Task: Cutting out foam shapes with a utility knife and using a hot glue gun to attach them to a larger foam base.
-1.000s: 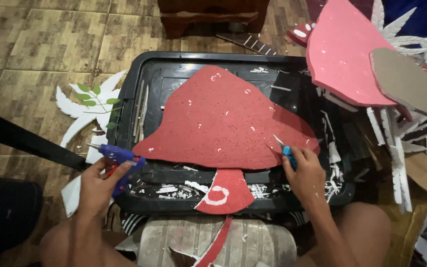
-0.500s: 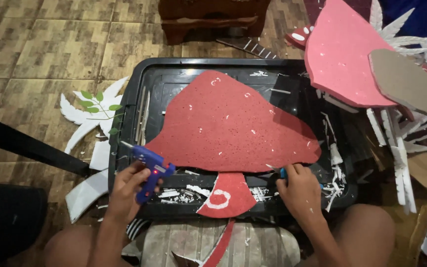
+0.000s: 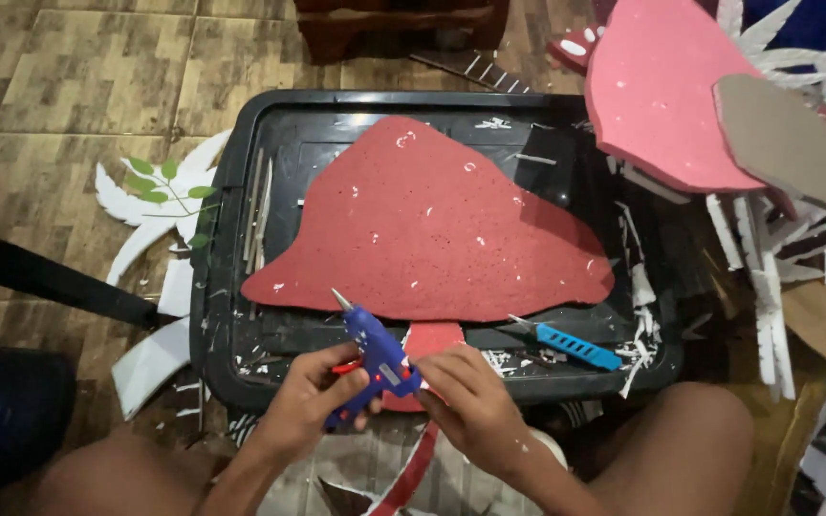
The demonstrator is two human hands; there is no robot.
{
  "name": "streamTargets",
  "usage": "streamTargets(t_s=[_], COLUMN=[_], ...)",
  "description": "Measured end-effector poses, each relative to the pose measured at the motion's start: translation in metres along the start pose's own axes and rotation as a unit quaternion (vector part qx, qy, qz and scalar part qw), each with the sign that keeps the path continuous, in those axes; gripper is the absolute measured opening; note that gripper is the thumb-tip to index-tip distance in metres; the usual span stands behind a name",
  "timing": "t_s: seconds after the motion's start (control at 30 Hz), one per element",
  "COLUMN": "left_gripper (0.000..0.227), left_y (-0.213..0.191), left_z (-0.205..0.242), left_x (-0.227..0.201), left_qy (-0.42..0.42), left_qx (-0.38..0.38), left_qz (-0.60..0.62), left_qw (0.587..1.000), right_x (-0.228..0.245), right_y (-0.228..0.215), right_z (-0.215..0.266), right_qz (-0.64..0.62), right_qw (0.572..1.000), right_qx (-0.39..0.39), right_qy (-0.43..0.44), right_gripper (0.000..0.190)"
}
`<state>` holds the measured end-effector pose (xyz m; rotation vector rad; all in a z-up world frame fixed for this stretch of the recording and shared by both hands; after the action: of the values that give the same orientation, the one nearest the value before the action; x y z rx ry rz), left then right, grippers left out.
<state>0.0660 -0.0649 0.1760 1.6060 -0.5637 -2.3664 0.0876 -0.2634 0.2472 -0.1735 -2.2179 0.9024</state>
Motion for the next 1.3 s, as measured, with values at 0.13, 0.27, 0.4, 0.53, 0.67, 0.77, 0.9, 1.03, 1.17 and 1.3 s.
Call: streamTargets(t_s=[0.13, 0.27, 0.4, 0.53, 0.67, 0.77, 0.9, 1.03, 1.17, 1.3], left_gripper=[0.031, 0.022, 0.027, 0.03, 0.026, 0.032, 0.03, 0.03, 0.024, 0.027], left_y=[0.005, 0.009, 0.017, 0.018, 0.02, 0.023, 0.018, 0.018, 0.016, 0.031], left_z=[0.002, 0.007, 0.01, 0.008, 0.007, 0.007, 0.005, 0.005, 0.008, 0.012], left_x=[-0.005, -0.006, -0.009, -0.006, -0.005, -0.008, 0.001, -0.001, -0.012, -0.028], left_qy=[0.011, 0.016, 0.017, 0.009, 0.012, 0.011, -0.005, 0.005, 0.02, 0.104], left_qx=[0.03, 0.023, 0.038, 0.048, 0.057, 0.056, 0.038, 0.039, 0.009, -0.006], left_qz=[-0.025, -0.023, -0.03, -0.02, 0.0, -0.017, -0.014, -0.01, -0.041, -0.089], left_qw=[0.999, 0.999, 0.999, 0.999, 0.998, 0.998, 0.999, 0.999, 0.999, 0.991], right_x=[0.009, 0.014, 0.014, 0.014, 0.014, 0.014, 0.013, 0.014, -0.001, -0.024], right_y=[-0.01, -0.011, -0.01, -0.009, -0.011, -0.011, -0.01, -0.01, 0.006, 0.024], right_z=[-0.005, -0.003, 0.002, 0.004, 0.003, 0.003, 0.007, 0.006, 0.012, 0.02], right_qz=[-0.019, -0.043, -0.047, -0.039, -0.027, -0.019, -0.015, -0.018, -0.086, -0.305], right_qw=[1.0, 0.999, 0.999, 0.999, 0.999, 1.0, 1.0, 1.0, 0.995, 0.925], right_qx=[0.018, 0.01, -0.002, -0.01, -0.021, -0.022, -0.027, -0.021, 0.003, -0.007], right_qy=[-0.015, -0.006, 0.009, 0.014, 0.007, 0.006, -0.004, 0.009, 0.05, 0.225], right_gripper=[0.034, 0.029, 0.027, 0.023, 0.023, 0.021, 0.022, 0.02, 0.039, 0.029])
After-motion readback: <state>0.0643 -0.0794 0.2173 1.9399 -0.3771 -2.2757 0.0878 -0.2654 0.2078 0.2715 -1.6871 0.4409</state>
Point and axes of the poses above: each hand's wrist, its own z-axis away from the middle knuckle, its own y-axis out of the palm, x = y × z, the point moved 5 cm from there along -z, towards the middle knuckle
